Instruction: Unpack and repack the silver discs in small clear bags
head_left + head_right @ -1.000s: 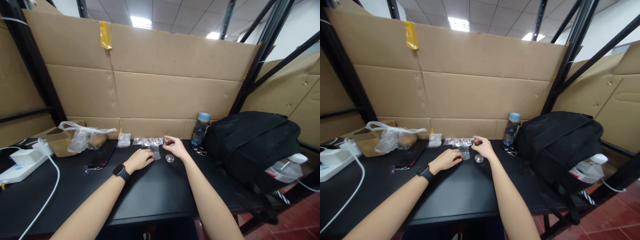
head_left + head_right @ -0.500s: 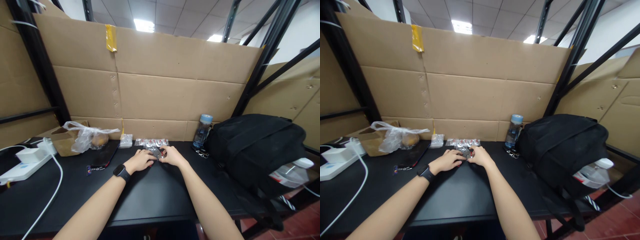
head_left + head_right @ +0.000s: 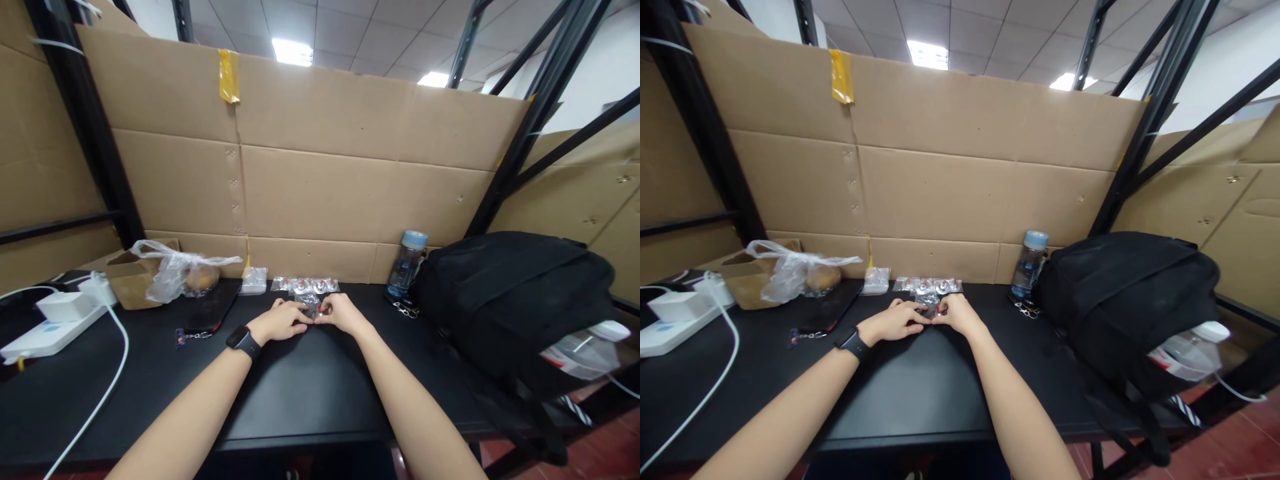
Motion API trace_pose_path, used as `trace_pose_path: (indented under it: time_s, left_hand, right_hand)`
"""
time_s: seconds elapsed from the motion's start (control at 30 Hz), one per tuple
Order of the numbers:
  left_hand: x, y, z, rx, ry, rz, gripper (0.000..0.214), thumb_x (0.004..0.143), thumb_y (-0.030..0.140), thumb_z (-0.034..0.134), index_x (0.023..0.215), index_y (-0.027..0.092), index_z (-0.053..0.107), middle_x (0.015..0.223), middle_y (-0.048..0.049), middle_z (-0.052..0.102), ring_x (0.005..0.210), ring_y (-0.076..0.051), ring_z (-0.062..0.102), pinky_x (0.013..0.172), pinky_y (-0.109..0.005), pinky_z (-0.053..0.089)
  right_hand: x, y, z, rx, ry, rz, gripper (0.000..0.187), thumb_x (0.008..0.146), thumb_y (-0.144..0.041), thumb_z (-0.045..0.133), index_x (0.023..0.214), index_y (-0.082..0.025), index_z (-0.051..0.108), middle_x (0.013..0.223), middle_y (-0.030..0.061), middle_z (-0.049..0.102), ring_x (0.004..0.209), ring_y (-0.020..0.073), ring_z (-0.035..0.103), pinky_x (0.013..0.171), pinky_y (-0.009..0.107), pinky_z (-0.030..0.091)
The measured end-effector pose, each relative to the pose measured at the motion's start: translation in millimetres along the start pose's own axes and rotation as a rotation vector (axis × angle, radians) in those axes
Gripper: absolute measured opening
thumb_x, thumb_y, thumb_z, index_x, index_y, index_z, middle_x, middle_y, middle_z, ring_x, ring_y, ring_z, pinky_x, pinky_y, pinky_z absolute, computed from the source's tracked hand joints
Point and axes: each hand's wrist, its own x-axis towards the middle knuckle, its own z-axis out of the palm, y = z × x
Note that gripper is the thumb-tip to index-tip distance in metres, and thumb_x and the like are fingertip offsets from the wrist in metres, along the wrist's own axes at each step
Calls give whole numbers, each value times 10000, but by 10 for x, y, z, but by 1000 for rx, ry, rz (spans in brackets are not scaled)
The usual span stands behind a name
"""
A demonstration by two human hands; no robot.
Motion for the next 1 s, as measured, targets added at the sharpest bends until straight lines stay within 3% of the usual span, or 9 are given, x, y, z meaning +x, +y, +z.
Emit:
trace_pose_path:
  time_s: [0.13, 0.23, 0.47, 0.63, 0.8, 0.9, 1.0]
  left_hand:
    - [10, -9, 20, -5, 11, 11, 326, 934, 380, 575, 1239, 440, 675, 1472, -65, 540, 1355, -309, 474, 1045, -497, 290]
    - [14, 0, 21, -22, 6, 32, 342, 926, 368, 579, 1247, 450, 664, 1475, -57, 534, 1354, -305, 472, 1043, -504, 287]
    - [7, 39, 7, -57, 8, 64, 341, 914, 351, 583, 1232, 424, 681, 1483, -35, 509, 1353, -300, 461, 1058, -471, 303]
    - [16, 61, 9, -54, 13, 76, 298, 904, 328, 596, 1165, 398, 722, 1521, -32, 473, 1393, -308, 413, 1072, -488, 294]
    - [11, 90, 13, -46, 16, 42, 296, 878, 306, 625, 1137, 390, 743, 1534, -38, 461, 1441, -324, 343, 1106, -541, 260]
    - [-3, 107, -6, -52, 38, 50, 280, 853, 306, 653, 1096, 393, 762, 1536, -17, 455, 1439, -333, 336, 1125, -541, 250]
    - [-7, 119, -54, -70, 76, 52, 277, 835, 247, 635, 1032, 374, 783, 1478, -3, 513, 1403, -315, 385, 1125, -505, 277]
  right_hand:
    - [-26, -2, 5, 23, -43, -65, 107, 726, -201, 788, 822, -156, 782, 701, 34, 729, 617, 147, 643, 593, 218, 444]
    - [-29, -18, 41, 50, -56, -76, 142, 754, -102, 700, 840, -167, 793, 731, 38, 746, 648, 151, 670, 620, 215, 466]
    - [-5, -145, 88, -144, 47, -8, 32, 791, -176, 757, 796, -207, 752, 807, 43, 742, 740, 174, 671, 668, 240, 441]
    - [10, -198, 62, -371, 131, 35, 150, 790, -309, 801, 814, -225, 680, 920, 40, 714, 830, 195, 658, 700, 259, 426]
    - [64, -234, 155, -495, 218, 45, 181, 837, -300, 751, 942, -218, 629, 1030, 77, 675, 944, 228, 634, 772, 295, 442]
    - [85, -252, 206, -505, 246, 78, 248, 849, -257, 723, 1054, -209, 592, 1090, 102, 653, 980, 247, 621, 795, 320, 445]
    - [80, -222, 144, -417, 201, 49, 280, 828, -295, 738, 1044, -208, 583, 1075, 89, 642, 970, 242, 612, 786, 317, 445]
